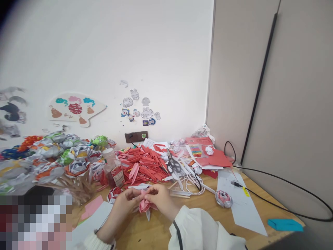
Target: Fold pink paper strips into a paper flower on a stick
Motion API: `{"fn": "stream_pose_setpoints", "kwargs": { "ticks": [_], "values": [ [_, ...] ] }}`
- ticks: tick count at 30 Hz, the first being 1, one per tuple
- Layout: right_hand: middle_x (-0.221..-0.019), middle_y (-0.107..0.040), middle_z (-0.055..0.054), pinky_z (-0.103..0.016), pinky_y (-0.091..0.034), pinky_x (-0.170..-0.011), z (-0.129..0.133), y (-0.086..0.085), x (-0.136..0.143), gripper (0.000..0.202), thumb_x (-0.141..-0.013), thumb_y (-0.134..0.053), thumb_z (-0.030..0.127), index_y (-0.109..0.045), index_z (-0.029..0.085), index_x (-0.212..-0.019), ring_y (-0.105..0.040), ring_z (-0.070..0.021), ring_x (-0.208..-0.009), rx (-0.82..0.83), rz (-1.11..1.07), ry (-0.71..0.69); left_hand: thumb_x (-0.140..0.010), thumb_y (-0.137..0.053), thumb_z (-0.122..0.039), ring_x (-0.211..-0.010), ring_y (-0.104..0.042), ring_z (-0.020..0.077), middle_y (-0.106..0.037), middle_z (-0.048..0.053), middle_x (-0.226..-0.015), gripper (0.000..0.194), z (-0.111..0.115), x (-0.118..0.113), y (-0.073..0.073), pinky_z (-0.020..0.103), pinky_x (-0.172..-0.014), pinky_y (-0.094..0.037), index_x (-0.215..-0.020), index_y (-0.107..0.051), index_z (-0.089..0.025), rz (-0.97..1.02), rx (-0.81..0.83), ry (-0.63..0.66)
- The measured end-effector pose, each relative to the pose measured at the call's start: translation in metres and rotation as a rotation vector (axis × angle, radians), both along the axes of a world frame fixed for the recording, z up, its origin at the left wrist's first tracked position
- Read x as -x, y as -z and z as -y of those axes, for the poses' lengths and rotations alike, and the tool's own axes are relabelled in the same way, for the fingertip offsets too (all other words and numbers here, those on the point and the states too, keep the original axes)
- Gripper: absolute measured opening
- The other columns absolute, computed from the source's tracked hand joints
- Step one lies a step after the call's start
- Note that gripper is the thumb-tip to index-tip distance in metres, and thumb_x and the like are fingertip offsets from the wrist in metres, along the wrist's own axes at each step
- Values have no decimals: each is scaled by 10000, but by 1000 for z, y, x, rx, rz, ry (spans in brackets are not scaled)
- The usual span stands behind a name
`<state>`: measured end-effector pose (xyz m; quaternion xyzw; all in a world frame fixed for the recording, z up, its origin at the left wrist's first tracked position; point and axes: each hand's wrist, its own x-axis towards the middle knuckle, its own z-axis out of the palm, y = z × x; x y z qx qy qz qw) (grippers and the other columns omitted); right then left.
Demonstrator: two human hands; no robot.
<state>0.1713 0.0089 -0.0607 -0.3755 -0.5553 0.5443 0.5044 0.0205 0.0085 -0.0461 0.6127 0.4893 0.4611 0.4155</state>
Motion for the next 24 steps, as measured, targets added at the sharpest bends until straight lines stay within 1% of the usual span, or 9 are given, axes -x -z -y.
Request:
{"fn": "stream_pose_setpoints", "kwargs": {
  "ticks": [3,6,9,14,17,21,24],
  "values": [
    [-549,-562,34,-201,-376,-438,-1,-1,3,349,-539,-736,423,-550,148,-650,-509,-97,-464,44,-38,-13,-573,-689,-468,-552,-553,151,-622,25,-584,352,-1,3,-1,232,-512,-423,-622,-602,-131,-21,-11,22],
    [-540,-548,40,-197,-365,-443,-1,-4,6,360,-554,-724,437,-530,150,-651,-491,-88,-453,33,-19,-13,-589,-679,-463,-556,-525,137,-592,8,-583,340,-2,6,-3,222,-521,-410,-622,-582,-138,-16,-29,78],
    [-557,-547,37,-200,-373,-460,-1,-6,6,341,-556,-723,419,-523,156,-642,-503,-97,-487,18,21,2,-625,-653,-451,-554,-514,134,-578,3,-578,319,-2,7,-5,222,-529,-401,-617,-568,-143,-41,-48,122],
    [-570,-535,35,-206,-387,-492,-2,-8,4,282,-577,-708,365,-525,157,-627,-509,-106,-534,-42,66,21,-684,-610,-357,-577,-503,138,-564,-1,-590,226,-2,7,-5,226,-546,-389,-624,-551,-148,-154,-134,91],
    [-567,-539,35,-210,-392,-502,-3,-7,5,254,-592,-698,338,-524,157,-629,-518,-109,-532,-71,75,24,-698,-589,-325,-579,-492,136,-549,-9,-587,195,-1,6,-5,219,-537,-380,-617,-533,-156,-186,-153,85],
    [-553,-537,40,-215,-395,-521,-6,-3,6,237,-585,-711,312,-534,158,-616,-523,-112,-541,-80,109,49,-687,-592,-328,-539,-456,123,-516,-30,-540,221,-2,7,-4,208,-505,-356,-565,-505,-166,-223,-158,85],
    [-577,-559,29,-217,-401,-545,-8,-2,2,228,-589,-715,319,-569,147,-629,-528,-110,-564,-69,113,14,-690,-590,-345,-544,-479,131,-537,-25,-541,229,-3,8,-1,213,-513,-363,-568,-514,-167,-230,-143,92]
  ]
}}
